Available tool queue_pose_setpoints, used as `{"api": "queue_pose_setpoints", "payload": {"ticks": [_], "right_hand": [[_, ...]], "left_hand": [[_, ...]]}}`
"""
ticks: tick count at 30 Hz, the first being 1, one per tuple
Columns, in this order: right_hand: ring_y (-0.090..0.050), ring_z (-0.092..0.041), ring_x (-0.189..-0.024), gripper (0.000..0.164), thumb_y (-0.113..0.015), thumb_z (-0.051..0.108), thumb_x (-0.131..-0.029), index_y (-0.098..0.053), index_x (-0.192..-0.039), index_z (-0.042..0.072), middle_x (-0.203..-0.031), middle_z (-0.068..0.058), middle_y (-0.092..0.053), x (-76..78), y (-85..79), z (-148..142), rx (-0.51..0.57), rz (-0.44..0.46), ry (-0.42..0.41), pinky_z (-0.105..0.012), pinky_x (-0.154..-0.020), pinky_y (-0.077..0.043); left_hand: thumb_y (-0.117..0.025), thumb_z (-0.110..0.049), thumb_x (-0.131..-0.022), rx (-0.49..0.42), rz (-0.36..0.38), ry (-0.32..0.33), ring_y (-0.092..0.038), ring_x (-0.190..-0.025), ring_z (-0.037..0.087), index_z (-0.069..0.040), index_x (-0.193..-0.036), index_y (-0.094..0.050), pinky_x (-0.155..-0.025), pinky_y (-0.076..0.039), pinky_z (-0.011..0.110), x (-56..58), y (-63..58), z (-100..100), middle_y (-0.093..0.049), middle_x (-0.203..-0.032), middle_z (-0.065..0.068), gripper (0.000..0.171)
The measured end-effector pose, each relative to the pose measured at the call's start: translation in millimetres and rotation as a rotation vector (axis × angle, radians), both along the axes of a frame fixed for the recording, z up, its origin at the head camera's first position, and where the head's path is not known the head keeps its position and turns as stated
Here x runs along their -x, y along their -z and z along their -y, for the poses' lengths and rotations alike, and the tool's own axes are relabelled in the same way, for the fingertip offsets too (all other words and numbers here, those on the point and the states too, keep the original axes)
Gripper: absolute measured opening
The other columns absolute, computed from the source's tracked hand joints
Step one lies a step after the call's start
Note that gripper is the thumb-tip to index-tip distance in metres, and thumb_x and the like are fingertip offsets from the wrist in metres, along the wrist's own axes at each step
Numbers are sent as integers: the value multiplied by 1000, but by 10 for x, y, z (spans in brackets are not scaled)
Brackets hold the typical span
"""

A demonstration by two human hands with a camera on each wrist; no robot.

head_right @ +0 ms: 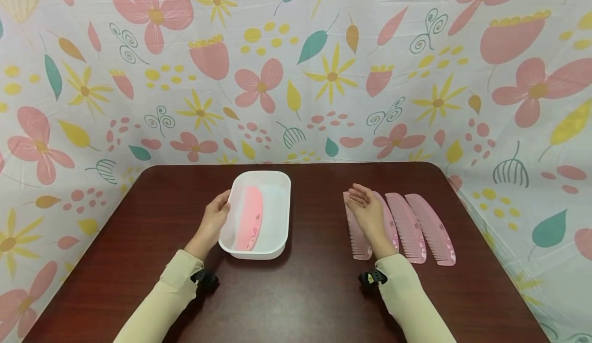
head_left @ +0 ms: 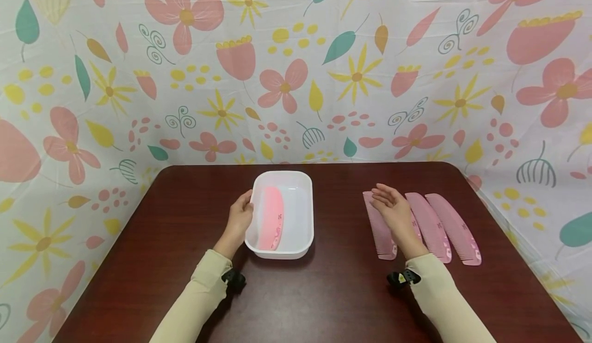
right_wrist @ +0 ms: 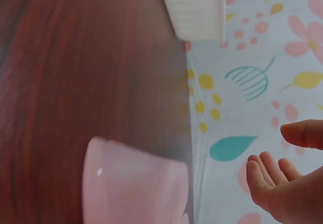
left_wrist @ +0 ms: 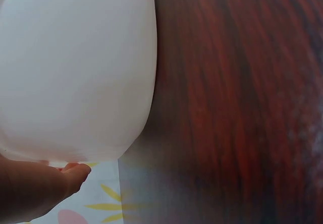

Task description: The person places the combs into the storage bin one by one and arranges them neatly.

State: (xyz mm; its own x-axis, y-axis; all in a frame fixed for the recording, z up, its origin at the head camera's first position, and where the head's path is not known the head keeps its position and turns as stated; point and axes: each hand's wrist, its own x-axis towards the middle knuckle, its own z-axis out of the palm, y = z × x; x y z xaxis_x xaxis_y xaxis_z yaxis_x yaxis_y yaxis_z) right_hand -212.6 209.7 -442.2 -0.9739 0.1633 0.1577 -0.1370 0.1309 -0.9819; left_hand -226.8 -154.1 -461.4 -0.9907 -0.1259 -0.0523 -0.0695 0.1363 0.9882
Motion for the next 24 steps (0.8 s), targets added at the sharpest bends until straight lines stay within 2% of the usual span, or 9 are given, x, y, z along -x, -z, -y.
{"api": "queue_pose_setpoints", "payload": {"ticks": [8,10,12,14,17,20,24], "right_hand": [[-57,3,-98,47,-61,-2,-90,-44,-134,-7,-103,18,-58,-93,70,-150,-30,56,9,-9,-82,-47],[-55,5,-98,49,-61,-2,-91,-42,-136,-7,-108,12,-58,-104,88,-178,-41,72,15,-9,-83,-47],[-53,5,-99,51,-60,-3,-90,-41,-138,-7,-118,0,-58,-106,104,-204,-59,93,30,-9,-82,-47],[-54,-3,-106,54,-60,-3,-90,-39,-140,-6,-128,-13,-55,-105,112,-226,-79,122,45,-7,-81,-46],[-52,-23,-120,58,-59,-3,-90,-36,-143,-5,-137,-27,-47,-104,113,-250,-105,166,53,-5,-78,-43],[-45,-38,-128,60,-60,-3,-89,-34,-144,-7,-139,-31,-44,-104,113,-272,-150,205,45,-3,-74,-40],[-43,-41,-129,62,-61,-2,-89,-33,-144,-8,-138,-33,-43,-112,123,-289,-199,248,29,-3,-71,-39]], "left_hand": [[-37,1,-100,-7,-10,8,-38,-133,35,2,-146,-35,-110,-33,46,0,11,7,-39,-146,24,46],[-37,1,-100,-6,-10,8,-38,-134,35,2,-146,-35,-110,-33,46,-1,11,8,-39,-146,24,46],[-37,1,-100,-4,-9,8,-38,-134,35,2,-146,-35,-110,-33,46,2,12,10,-39,-146,24,46],[-37,2,-100,0,-9,6,-39,-133,35,2,-146,-35,-110,-33,46,2,10,11,-39,-145,24,46],[-37,2,-100,4,-12,2,-40,-132,36,2,-146,-36,-110,-34,46,4,5,13,-40,-144,25,46],[-37,2,-100,5,-11,1,-40,-132,36,2,-146,-36,-109,-34,46,-2,-4,12,-41,-144,25,46],[-37,1,-100,2,0,8,-40,-132,36,1,-146,-35,-109,-34,46,-10,-7,7,-41,-144,24,46]]}}
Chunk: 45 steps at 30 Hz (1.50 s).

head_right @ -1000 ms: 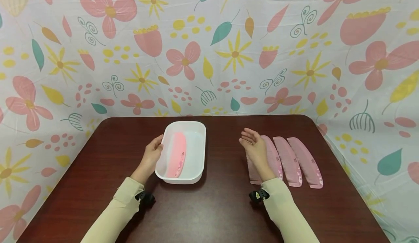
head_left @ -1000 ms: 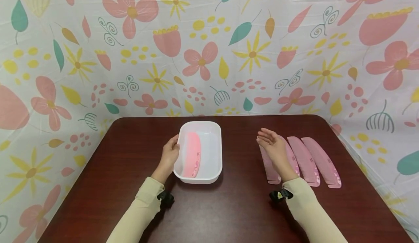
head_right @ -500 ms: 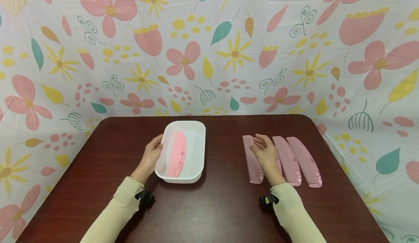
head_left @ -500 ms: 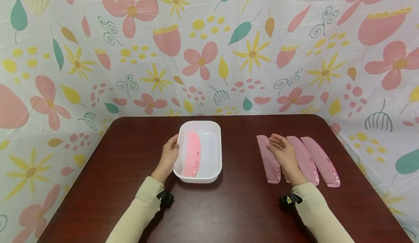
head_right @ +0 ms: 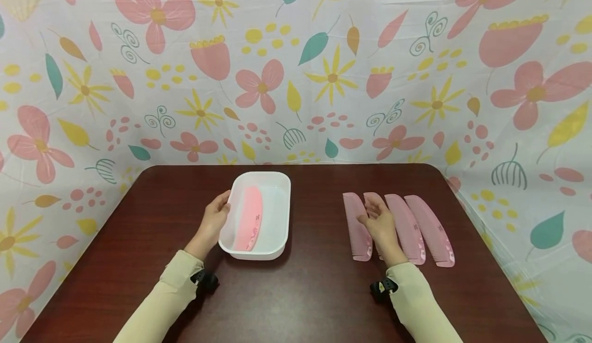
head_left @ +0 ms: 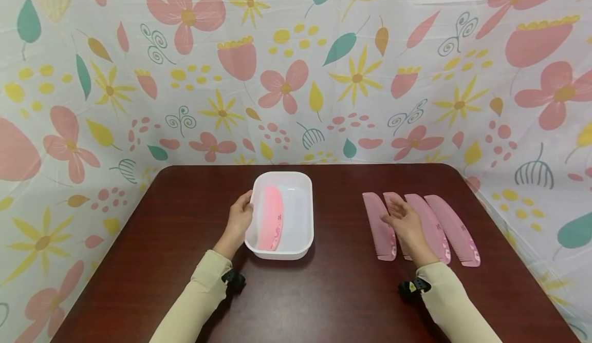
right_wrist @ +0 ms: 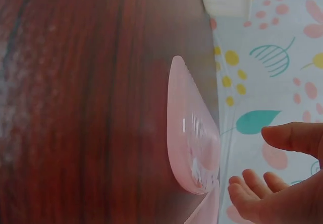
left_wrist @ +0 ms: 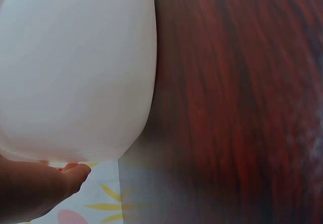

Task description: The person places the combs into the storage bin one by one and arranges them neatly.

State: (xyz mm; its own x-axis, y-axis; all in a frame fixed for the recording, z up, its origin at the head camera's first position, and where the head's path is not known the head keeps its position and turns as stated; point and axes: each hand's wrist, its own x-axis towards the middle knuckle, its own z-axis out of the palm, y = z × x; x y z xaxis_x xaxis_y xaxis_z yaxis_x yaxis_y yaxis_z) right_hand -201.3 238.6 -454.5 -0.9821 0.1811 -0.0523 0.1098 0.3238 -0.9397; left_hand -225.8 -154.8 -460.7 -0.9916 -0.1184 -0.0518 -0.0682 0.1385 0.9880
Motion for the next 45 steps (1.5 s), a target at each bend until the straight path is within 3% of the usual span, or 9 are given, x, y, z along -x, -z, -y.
{"api": "queue_pose_setpoints", "payload": {"ticks": [16,22,26,29,31,37,45], "right_hand": [[-43,-42,-128,64,-62,-2,-86,-32,-142,-11,-139,-33,-42,37,95,-17,-41,53,-14,-5,-70,-40],[-42,-42,-128,64,-59,-6,-86,-30,-142,-12,-139,-34,-41,34,122,22,-1,63,-15,-7,-75,-43],[-39,-42,-130,65,-59,-5,-86,-28,-143,-13,-141,-34,-39,44,131,52,-21,92,-34,-25,-93,-48],[-38,-43,-131,67,-61,-4,-85,-29,-143,-12,-141,-34,-37,57,131,78,-55,96,-42,-43,-103,-43],[-38,-43,-130,68,-63,-4,-83,-30,-142,-12,-141,-34,-38,62,132,101,-79,92,-37,-50,-105,-39],[-43,-45,-124,74,-70,-3,-75,-34,-139,-13,-134,-35,-44,67,140,157,-203,76,-22,-51,-103,-39],[-47,-47,-112,81,-73,1,-72,-31,-140,-14,-126,-36,-46,88,130,175,-373,88,-54,-56,-95,-43]], "left_hand": [[-37,1,-100,-10,-8,-7,-39,-133,35,2,-146,-36,-110,-34,45,-3,2,-12,-40,-145,24,46],[-37,2,-100,0,-11,-5,-39,-132,35,2,-146,-35,-109,-34,46,3,9,-5,-39,-145,24,46],[-37,1,-100,-3,-4,-1,-38,-133,34,1,-146,-35,-110,-34,45,-2,4,2,-39,-146,24,46],[-37,1,-100,-3,-1,-4,-38,-134,34,1,-146,-35,-110,-33,45,-2,-5,5,-39,-146,24,46],[-37,1,-100,-1,-2,-7,-38,-134,34,1,-146,-36,-110,-33,45,0,-8,4,-39,-146,23,46],[-37,1,-100,3,-1,-11,-40,-132,35,2,-146,-36,-109,-35,45,6,2,4,-41,-144,24,46],[-37,1,-100,4,-16,-7,-40,-132,35,2,-146,-36,-110,-34,46,7,2,6,-41,-144,25,46]]}}
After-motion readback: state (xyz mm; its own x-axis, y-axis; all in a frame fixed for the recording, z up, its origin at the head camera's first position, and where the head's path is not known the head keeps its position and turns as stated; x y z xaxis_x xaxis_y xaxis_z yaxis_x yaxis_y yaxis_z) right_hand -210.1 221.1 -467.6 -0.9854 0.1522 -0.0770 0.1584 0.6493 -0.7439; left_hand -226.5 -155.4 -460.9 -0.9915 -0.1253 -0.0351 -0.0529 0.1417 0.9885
